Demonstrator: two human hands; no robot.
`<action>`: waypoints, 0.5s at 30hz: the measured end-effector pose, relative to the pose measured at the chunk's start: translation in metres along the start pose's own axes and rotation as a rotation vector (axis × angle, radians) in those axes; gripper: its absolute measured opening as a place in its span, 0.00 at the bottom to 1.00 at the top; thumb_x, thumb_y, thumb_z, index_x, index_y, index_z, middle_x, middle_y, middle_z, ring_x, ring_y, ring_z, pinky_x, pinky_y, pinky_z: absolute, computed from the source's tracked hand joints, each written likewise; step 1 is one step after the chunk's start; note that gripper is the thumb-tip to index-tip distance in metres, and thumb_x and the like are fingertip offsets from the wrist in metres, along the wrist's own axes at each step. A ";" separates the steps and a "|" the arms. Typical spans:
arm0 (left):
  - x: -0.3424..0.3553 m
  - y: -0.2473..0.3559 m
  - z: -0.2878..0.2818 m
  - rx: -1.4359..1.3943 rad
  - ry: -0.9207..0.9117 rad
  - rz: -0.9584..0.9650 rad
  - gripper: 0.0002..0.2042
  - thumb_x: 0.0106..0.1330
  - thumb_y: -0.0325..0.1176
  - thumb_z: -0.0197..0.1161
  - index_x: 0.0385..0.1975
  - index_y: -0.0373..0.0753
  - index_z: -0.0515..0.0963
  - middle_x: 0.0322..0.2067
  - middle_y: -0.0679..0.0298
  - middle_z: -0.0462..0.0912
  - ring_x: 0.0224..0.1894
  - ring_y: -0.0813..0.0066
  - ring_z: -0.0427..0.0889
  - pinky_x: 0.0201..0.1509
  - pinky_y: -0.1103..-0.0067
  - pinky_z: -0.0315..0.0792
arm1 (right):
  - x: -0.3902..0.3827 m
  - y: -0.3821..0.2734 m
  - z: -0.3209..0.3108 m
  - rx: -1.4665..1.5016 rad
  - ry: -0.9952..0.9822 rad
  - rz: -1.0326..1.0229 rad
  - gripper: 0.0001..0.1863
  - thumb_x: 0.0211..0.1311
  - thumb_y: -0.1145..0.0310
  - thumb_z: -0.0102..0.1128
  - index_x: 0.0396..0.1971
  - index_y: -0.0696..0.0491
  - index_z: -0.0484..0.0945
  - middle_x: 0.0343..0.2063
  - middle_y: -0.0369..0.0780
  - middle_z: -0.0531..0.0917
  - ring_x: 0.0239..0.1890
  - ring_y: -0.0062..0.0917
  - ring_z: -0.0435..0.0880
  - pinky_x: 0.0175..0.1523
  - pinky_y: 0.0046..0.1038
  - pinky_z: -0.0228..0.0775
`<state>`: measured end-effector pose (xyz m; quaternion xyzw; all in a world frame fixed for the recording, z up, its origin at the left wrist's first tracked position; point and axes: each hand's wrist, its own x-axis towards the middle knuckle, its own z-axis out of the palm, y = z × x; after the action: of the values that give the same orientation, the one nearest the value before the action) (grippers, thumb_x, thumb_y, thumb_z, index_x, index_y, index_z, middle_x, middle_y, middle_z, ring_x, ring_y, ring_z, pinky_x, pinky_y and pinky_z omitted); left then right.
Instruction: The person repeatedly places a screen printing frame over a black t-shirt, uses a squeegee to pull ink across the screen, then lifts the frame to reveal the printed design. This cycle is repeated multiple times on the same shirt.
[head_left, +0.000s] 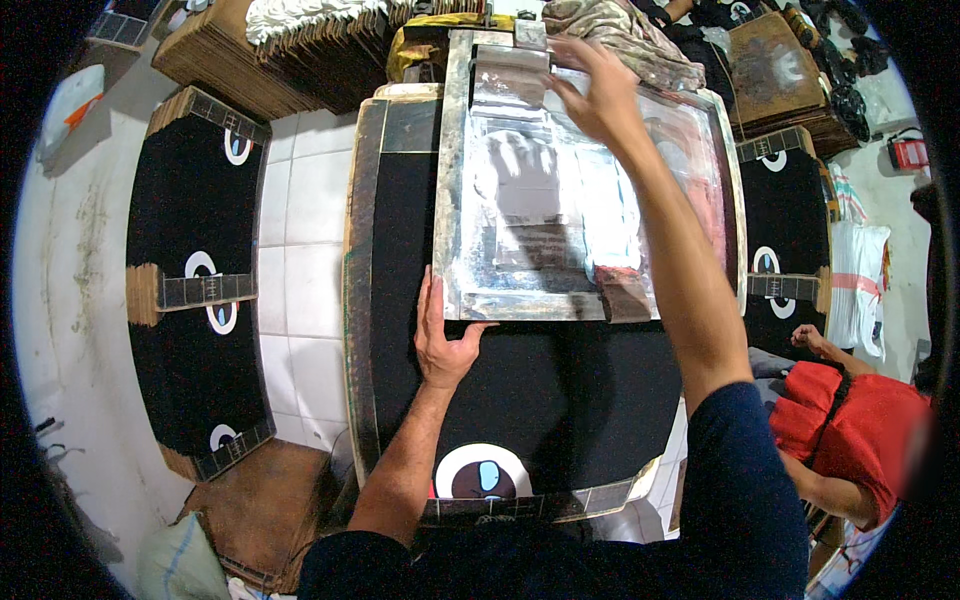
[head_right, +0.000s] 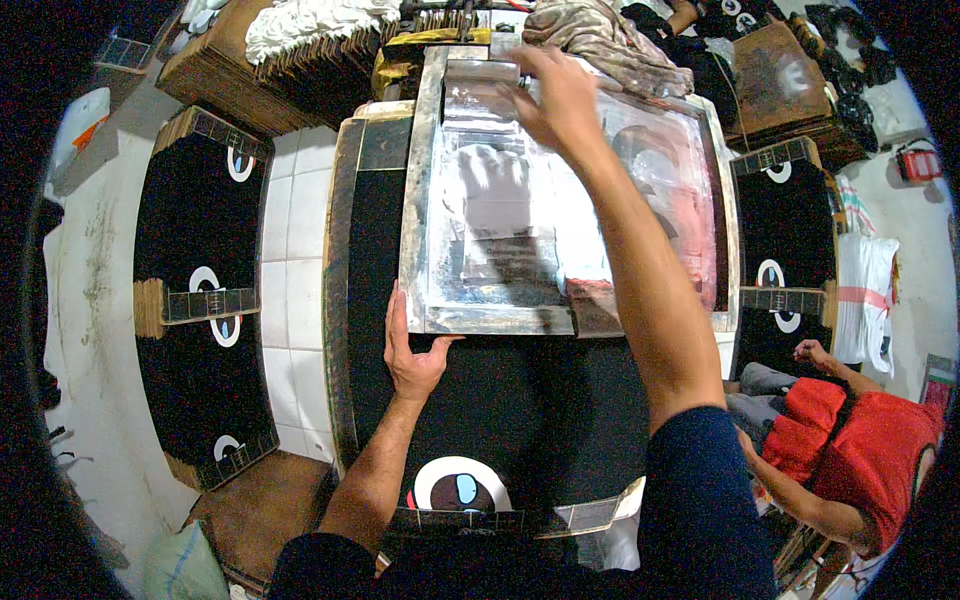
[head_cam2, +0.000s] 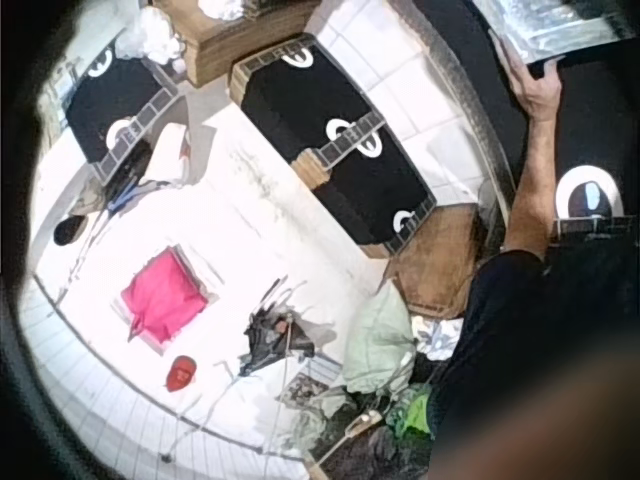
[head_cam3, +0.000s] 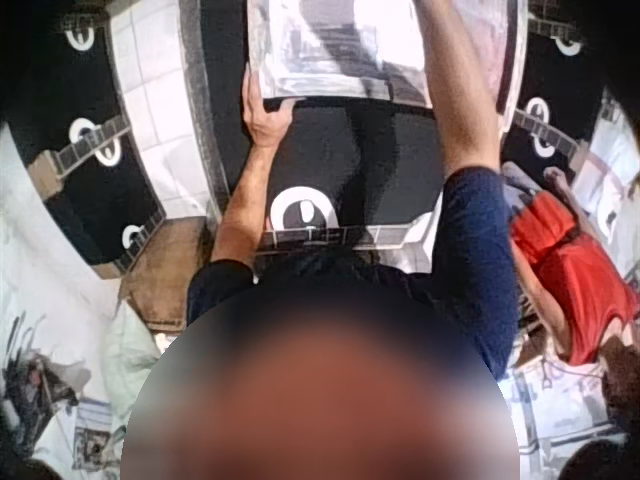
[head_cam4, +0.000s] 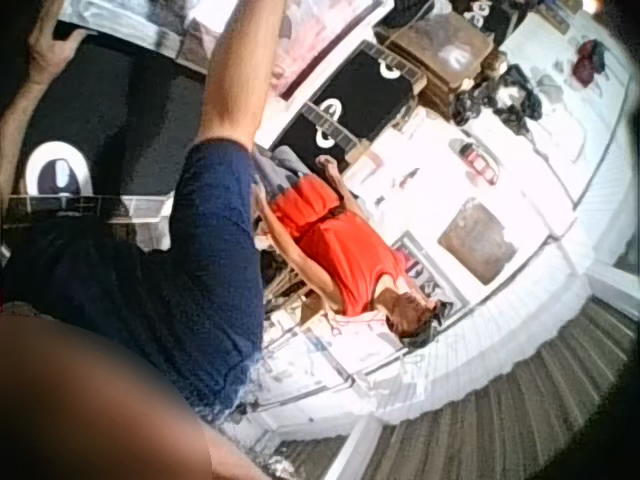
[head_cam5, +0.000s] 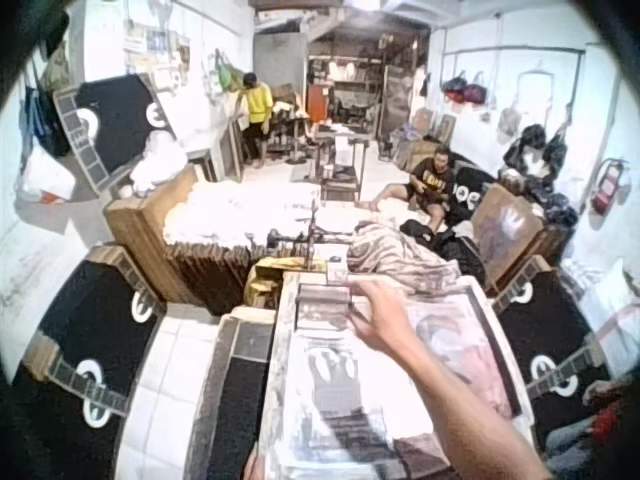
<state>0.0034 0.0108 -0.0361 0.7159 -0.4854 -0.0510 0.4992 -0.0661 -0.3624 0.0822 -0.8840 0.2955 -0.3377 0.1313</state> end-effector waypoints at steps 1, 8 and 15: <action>0.000 0.000 0.000 0.009 -0.007 0.004 0.49 0.54 0.40 0.82 0.74 0.35 0.59 0.70 0.36 0.65 0.71 0.40 0.69 0.70 0.57 0.71 | -0.029 -0.009 -0.027 0.010 0.003 -0.023 0.22 0.54 0.60 0.77 0.49 0.46 0.82 0.44 0.40 0.86 0.54 0.39 0.80 0.58 0.48 0.66; -0.002 -0.002 -0.001 0.027 -0.030 -0.005 0.49 0.54 0.38 0.82 0.74 0.37 0.58 0.71 0.36 0.62 0.72 0.40 0.67 0.71 0.57 0.71 | -0.209 -0.064 -0.133 -0.109 -0.613 0.077 0.30 0.48 0.61 0.79 0.53 0.48 0.81 0.43 0.41 0.82 0.53 0.39 0.77 0.62 0.40 0.63; -0.004 -0.001 0.000 0.040 -0.039 -0.021 0.49 0.56 0.40 0.81 0.75 0.38 0.57 0.71 0.37 0.62 0.73 0.41 0.66 0.72 0.56 0.70 | -0.180 -0.056 -0.122 -0.291 -0.452 0.085 0.19 0.51 0.74 0.70 0.46 0.49 0.81 0.38 0.37 0.84 0.46 0.32 0.81 0.55 0.38 0.64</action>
<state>0.0024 0.0142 -0.0387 0.7297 -0.4885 -0.0603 0.4747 -0.2316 -0.2123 0.1034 -0.9333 0.3409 -0.0800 0.0793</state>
